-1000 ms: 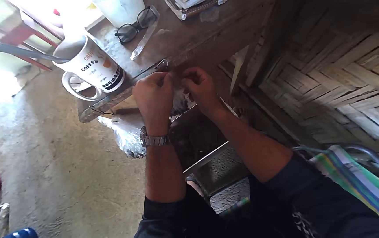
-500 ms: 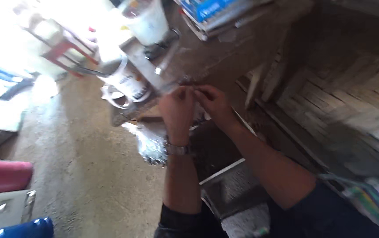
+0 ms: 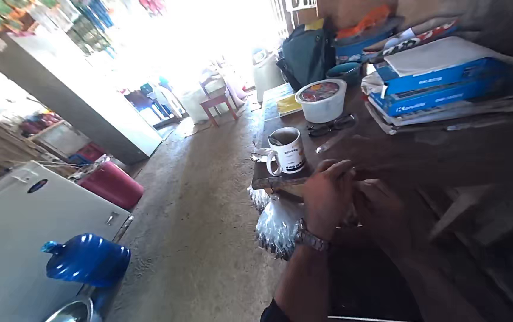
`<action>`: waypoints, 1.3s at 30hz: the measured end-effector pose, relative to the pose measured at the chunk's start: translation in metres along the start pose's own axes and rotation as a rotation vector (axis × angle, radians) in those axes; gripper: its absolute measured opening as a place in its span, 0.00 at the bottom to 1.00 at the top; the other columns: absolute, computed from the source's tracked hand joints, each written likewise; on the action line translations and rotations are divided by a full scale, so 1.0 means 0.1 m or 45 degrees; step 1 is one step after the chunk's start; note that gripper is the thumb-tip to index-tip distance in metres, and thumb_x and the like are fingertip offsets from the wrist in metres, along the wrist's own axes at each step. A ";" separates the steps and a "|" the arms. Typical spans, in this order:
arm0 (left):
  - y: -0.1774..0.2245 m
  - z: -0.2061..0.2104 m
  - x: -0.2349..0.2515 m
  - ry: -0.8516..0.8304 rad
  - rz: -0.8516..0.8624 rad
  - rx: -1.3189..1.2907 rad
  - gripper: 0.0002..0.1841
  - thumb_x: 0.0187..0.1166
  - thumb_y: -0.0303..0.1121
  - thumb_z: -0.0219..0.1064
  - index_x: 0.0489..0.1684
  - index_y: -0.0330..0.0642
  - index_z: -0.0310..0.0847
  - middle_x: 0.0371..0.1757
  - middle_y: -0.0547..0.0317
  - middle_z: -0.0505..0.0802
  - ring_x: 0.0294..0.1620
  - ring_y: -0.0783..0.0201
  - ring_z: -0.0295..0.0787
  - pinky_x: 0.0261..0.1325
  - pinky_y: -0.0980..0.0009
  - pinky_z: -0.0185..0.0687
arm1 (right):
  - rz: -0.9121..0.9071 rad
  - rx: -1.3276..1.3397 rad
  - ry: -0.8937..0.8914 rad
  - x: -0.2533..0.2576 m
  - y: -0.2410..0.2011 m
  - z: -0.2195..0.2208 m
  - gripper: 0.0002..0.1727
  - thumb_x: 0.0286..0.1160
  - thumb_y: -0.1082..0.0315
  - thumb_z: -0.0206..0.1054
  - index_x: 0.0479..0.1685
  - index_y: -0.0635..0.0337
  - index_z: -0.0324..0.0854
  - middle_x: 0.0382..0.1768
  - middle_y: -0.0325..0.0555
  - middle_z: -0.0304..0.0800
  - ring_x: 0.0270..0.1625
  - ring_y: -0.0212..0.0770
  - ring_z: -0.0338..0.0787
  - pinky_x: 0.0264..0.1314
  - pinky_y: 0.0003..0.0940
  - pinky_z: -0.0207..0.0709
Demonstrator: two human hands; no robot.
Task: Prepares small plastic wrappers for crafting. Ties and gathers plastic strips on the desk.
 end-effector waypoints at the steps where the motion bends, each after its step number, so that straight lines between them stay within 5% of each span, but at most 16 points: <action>1: 0.00 0.00 0.01 -0.029 -0.002 0.003 0.12 0.84 0.44 0.68 0.58 0.60 0.93 0.58 0.67 0.93 0.47 0.68 0.92 0.49 0.60 0.92 | -0.019 -0.045 -0.018 0.00 -0.01 0.00 0.17 0.86 0.59 0.59 0.47 0.59 0.92 0.46 0.51 0.93 0.49 0.45 0.92 0.53 0.42 0.87; 7: -0.02 -0.04 0.01 -0.011 -0.001 -0.148 0.10 0.84 0.37 0.68 0.55 0.54 0.94 0.48 0.65 0.97 0.42 0.69 0.94 0.49 0.60 0.92 | -0.094 -0.070 0.021 0.00 -0.08 0.00 0.15 0.86 0.60 0.61 0.47 0.56 0.93 0.45 0.50 0.94 0.50 0.46 0.93 0.52 0.39 0.86; 12: -0.08 -0.02 -0.01 0.028 -0.058 -0.261 0.09 0.85 0.35 0.67 0.54 0.55 0.93 0.35 0.65 0.95 0.32 0.70 0.91 0.39 0.62 0.90 | -0.082 -0.074 0.001 0.00 -0.07 0.04 0.14 0.86 0.59 0.62 0.50 0.55 0.93 0.46 0.48 0.94 0.50 0.45 0.92 0.51 0.40 0.86; 19: -0.21 0.02 -0.03 -0.007 -0.049 -0.304 0.10 0.85 0.35 0.67 0.55 0.57 0.94 0.44 0.67 0.97 0.38 0.71 0.93 0.43 0.62 0.91 | 0.041 -0.037 -0.054 -0.05 -0.01 0.07 0.15 0.86 0.58 0.63 0.49 0.55 0.93 0.47 0.49 0.93 0.51 0.46 0.92 0.53 0.43 0.87; 25: -0.20 0.11 -0.07 0.140 0.014 -0.275 0.09 0.83 0.34 0.70 0.52 0.57 0.96 0.50 0.69 0.97 0.45 0.74 0.94 0.51 0.64 0.93 | 0.161 0.146 -0.076 -0.08 0.05 0.05 0.15 0.86 0.56 0.64 0.51 0.54 0.93 0.49 0.46 0.92 0.46 0.37 0.91 0.50 0.35 0.88; 34: -0.04 0.06 -0.08 0.354 -0.051 -0.042 0.09 0.81 0.35 0.71 0.51 0.54 0.95 0.38 0.66 0.93 0.31 0.73 0.88 0.33 0.69 0.88 | 0.147 0.193 0.004 -0.12 0.03 0.07 0.14 0.84 0.58 0.66 0.54 0.56 0.93 0.49 0.45 0.90 0.43 0.33 0.89 0.44 0.29 0.86; 39: 0.00 0.13 -0.08 0.364 -0.047 0.034 0.09 0.81 0.33 0.70 0.51 0.51 0.95 0.42 0.61 0.91 0.38 0.70 0.89 0.38 0.70 0.89 | 0.212 0.196 -0.033 -0.14 0.06 0.06 0.15 0.85 0.57 0.64 0.55 0.55 0.92 0.49 0.46 0.90 0.41 0.34 0.89 0.42 0.32 0.86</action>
Point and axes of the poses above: each hand's wrist, its own x-axis towards the middle knuckle, its own z-axis out of the palm, y = z × x, the point moved 2 cm from there along x, towards the middle knuckle
